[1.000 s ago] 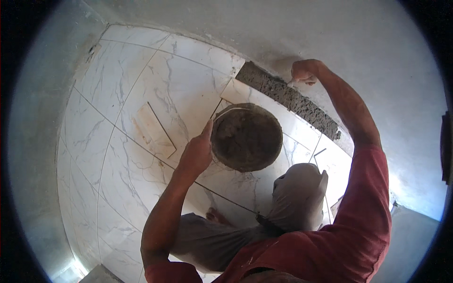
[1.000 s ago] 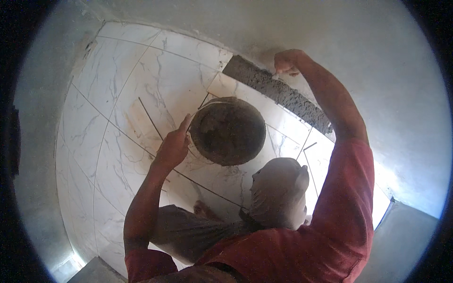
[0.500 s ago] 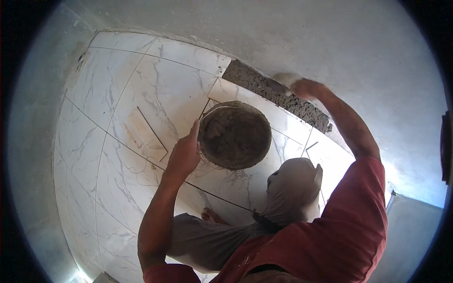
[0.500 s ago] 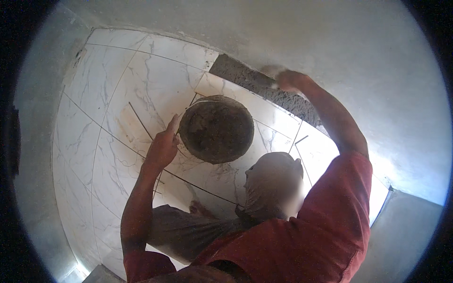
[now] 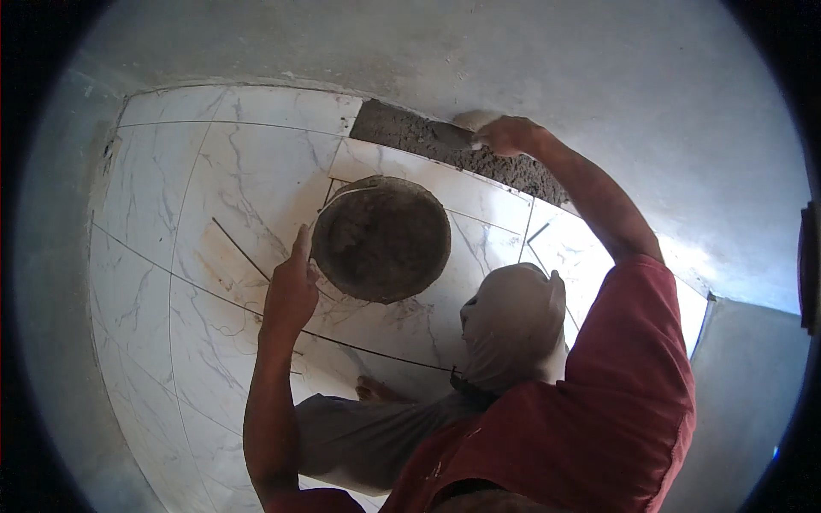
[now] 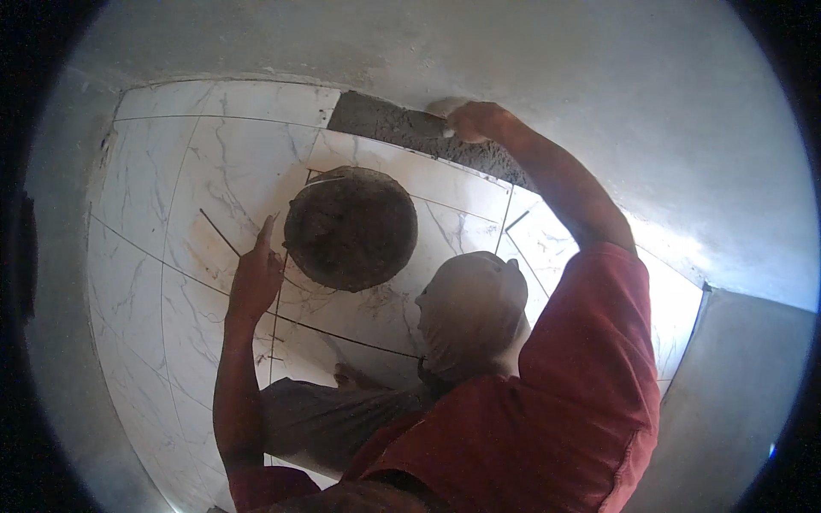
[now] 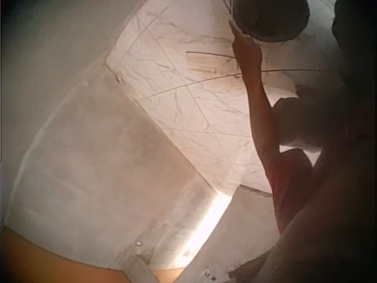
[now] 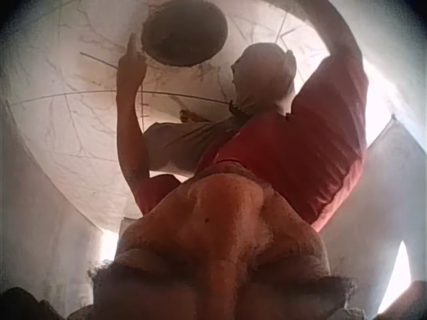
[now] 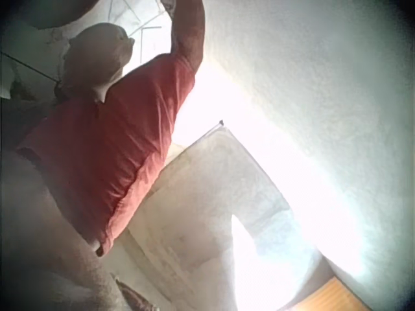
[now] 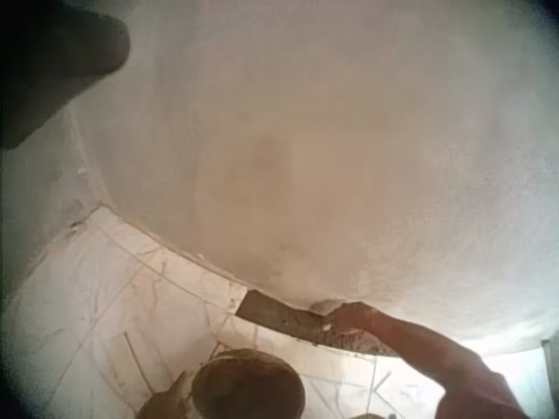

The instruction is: The person scoops mortar from a bucket with a trowel and applies and smooths the mortar along the edge of the floor by the wall.

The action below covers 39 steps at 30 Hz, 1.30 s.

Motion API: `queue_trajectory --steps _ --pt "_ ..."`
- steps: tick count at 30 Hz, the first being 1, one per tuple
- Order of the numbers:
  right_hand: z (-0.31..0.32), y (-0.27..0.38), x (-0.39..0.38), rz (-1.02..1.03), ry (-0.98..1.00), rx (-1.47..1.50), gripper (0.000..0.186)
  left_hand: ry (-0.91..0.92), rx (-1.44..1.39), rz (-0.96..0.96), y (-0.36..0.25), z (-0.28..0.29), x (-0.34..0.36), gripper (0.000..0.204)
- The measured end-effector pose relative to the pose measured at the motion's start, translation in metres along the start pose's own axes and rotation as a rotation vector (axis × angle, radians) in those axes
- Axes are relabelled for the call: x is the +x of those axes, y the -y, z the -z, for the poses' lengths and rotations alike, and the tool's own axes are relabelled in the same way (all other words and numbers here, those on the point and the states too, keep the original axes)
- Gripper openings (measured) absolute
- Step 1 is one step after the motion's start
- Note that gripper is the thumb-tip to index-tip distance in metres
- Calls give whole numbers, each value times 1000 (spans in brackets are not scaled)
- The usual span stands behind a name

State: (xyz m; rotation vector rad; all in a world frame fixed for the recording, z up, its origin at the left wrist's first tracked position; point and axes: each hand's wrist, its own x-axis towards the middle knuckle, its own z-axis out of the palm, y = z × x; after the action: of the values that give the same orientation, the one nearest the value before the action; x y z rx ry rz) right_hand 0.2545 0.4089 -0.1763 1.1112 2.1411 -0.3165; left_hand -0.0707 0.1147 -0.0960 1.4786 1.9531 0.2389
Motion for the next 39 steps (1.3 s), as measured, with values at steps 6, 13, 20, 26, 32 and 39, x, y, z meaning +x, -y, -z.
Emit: queue_trajectory --steps 6,13,20,26,32,39 --pt "-75 -68 -114 -142 -7 194 37 -1 -43 -16 21 0 2 66" --pt "-81 -84 -137 -53 -92 65 37 -18 -49 -31 27 -11 8 65" --pt "-63 -35 -88 -256 -2 160 37 -7 -37 -52 31 -6 4 70" --pt "-175 -164 -170 -139 -60 88 31 24 -69 -48 24 -7 16 69" --pt "-245 -180 -191 48 -561 460 35 80 -122 -9 20 -3 19 68" --pt "-217 -120 -163 -56 -791 23 34 165 -160 111 -10 9 23 57"
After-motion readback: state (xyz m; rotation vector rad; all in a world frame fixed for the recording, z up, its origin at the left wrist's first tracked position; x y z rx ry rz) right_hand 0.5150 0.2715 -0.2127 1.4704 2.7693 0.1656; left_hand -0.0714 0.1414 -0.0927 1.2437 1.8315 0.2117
